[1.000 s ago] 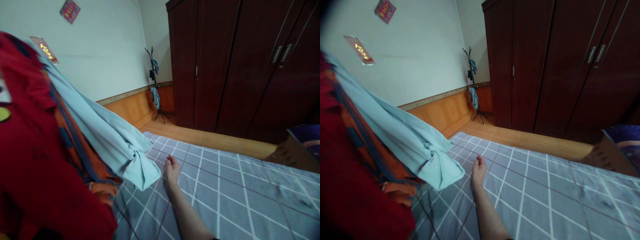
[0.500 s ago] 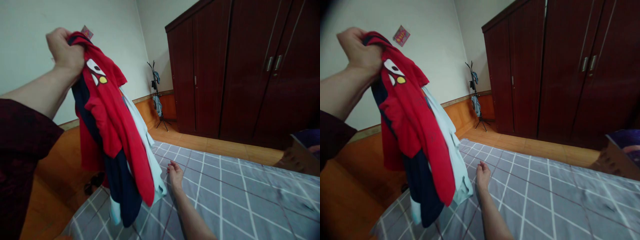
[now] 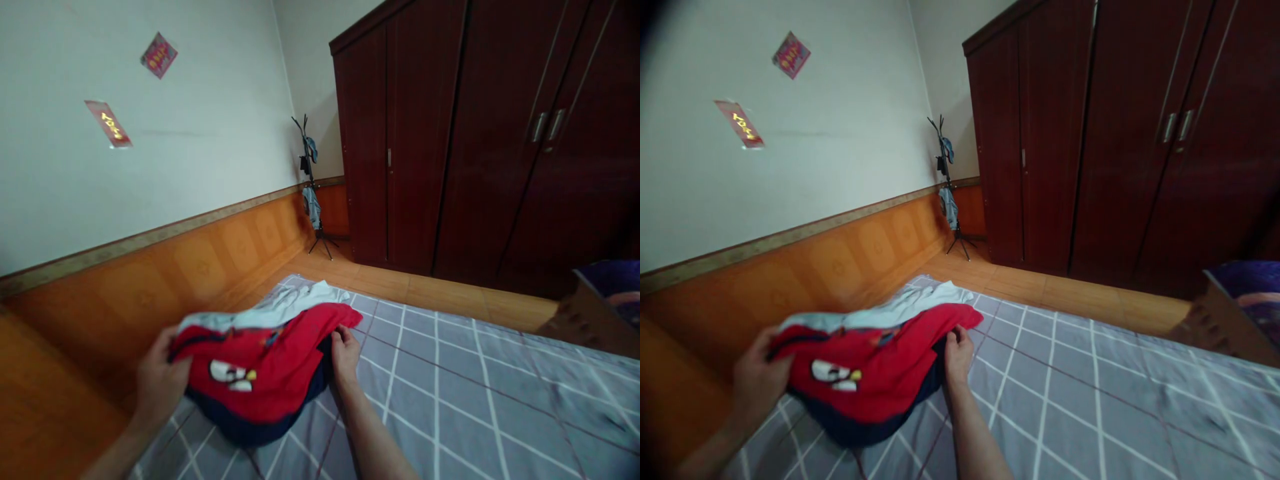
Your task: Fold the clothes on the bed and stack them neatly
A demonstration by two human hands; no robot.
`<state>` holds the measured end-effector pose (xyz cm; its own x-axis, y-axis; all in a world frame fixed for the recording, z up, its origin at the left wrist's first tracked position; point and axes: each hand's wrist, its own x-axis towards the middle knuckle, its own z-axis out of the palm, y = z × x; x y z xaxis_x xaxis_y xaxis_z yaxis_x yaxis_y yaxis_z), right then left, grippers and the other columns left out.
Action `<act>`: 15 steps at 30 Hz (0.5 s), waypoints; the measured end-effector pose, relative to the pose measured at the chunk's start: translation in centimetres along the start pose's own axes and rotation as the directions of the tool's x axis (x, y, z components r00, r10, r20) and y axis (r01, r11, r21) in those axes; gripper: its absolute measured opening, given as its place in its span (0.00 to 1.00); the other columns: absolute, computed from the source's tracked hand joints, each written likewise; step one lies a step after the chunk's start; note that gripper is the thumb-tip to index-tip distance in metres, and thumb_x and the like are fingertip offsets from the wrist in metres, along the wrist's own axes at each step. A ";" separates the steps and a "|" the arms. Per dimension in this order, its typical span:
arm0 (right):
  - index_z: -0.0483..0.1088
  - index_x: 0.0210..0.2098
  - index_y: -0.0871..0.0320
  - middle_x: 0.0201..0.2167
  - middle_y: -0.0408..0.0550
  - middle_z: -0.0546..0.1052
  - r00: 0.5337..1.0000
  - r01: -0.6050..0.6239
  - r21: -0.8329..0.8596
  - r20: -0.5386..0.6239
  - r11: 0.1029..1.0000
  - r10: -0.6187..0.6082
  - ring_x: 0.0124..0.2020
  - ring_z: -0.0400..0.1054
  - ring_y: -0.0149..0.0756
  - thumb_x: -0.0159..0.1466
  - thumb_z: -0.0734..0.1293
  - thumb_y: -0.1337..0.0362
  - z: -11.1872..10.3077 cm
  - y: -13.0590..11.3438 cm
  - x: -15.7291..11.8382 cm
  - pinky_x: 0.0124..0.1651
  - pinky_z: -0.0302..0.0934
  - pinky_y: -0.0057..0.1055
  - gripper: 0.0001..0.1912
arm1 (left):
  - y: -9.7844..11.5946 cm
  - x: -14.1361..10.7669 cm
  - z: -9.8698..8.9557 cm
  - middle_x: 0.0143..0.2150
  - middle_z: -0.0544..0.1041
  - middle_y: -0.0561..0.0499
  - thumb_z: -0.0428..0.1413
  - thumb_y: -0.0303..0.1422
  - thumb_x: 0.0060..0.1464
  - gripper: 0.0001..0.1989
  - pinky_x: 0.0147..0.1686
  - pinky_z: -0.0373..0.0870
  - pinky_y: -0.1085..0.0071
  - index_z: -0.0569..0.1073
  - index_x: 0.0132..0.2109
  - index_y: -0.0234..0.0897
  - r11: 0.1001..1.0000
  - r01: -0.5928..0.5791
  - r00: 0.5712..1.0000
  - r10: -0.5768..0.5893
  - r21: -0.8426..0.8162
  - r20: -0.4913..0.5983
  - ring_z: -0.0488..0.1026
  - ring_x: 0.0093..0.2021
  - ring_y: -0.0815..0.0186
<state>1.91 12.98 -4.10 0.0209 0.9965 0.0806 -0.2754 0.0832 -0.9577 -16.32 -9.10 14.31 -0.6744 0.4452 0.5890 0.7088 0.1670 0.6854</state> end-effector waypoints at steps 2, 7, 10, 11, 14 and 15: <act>0.75 0.37 0.60 0.35 0.50 0.79 1.000 0.001 -0.030 0.022 1.000 0.000 0.38 0.72 0.44 0.52 0.61 0.60 0.0 -0.2 -0.1 0.44 0.62 0.35 0.17 | -6.5 -5.7 -0.9 0.30 0.78 0.53 0.57 0.39 0.34 0.17 0.30 0.74 0.70 0.73 0.35 0.37 0.983 0.181 0.971 -0.182 0.019 0.156 0.76 0.31 0.59; 0.74 0.36 0.60 0.35 0.50 0.79 0.994 0.016 -0.090 0.110 0.996 -0.007 0.38 0.71 0.43 0.55 0.61 0.58 0.2 -0.6 -0.2 0.44 0.62 0.34 0.16 | -15.1 -14.1 -2.5 0.34 0.81 0.51 0.55 0.44 0.37 0.19 0.30 0.76 0.66 0.75 0.37 0.40 0.917 0.388 0.909 -0.397 0.093 0.126 0.78 0.36 0.53; 0.74 0.37 0.60 0.36 0.51 0.79 0.987 0.036 -0.127 0.160 0.991 -0.015 0.40 0.71 0.44 0.55 0.62 0.55 0.4 -0.8 -0.3 0.45 0.61 0.36 0.17 | -15.6 -15.7 -1.8 0.39 0.81 0.48 0.54 0.47 0.41 0.22 0.36 0.76 0.64 0.75 0.41 0.39 0.940 0.328 0.931 -0.338 0.095 0.134 0.78 0.40 0.52; 0.74 0.37 0.59 0.36 0.51 0.78 0.984 0.044 -0.136 0.177 0.990 -0.019 0.40 0.70 0.44 0.55 0.63 0.55 0.4 -0.9 -0.3 0.45 0.61 0.36 0.17 | -15.4 -15.8 -1.4 0.39 0.81 0.47 0.53 0.47 0.42 0.23 0.37 0.76 0.63 0.75 0.42 0.38 0.947 0.303 0.941 -0.314 0.103 0.125 0.78 0.41 0.52; 0.74 0.38 0.59 0.37 0.50 0.78 0.975 0.068 -0.154 0.218 0.986 -0.033 0.40 0.70 0.44 0.54 0.64 0.55 0.6 -1.2 -0.4 0.45 0.61 0.36 0.18 | -14.5 -15.8 -0.9 0.39 0.81 0.46 0.52 0.47 0.42 0.23 0.37 0.75 0.63 0.75 0.41 0.37 0.955 0.261 0.956 -0.276 0.141 0.098 0.78 0.40 0.52; 0.74 0.38 0.59 0.37 0.51 0.78 0.974 0.075 -0.160 0.225 0.984 -0.037 0.40 0.70 0.44 0.54 0.64 0.55 0.7 -1.2 -0.4 0.45 0.62 0.36 0.18 | -14.2 -15.8 -1.0 0.38 0.81 0.46 0.52 0.47 0.43 0.23 0.36 0.75 0.63 0.75 0.41 0.37 0.956 0.254 0.957 -0.270 0.148 0.103 0.78 0.39 0.52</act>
<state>1.61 12.43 -2.77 -0.1860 0.9665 0.1766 -0.1161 0.1569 -0.9808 -15.98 -19.33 -4.30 -0.8157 0.4717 0.3348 0.5370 0.4025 0.7414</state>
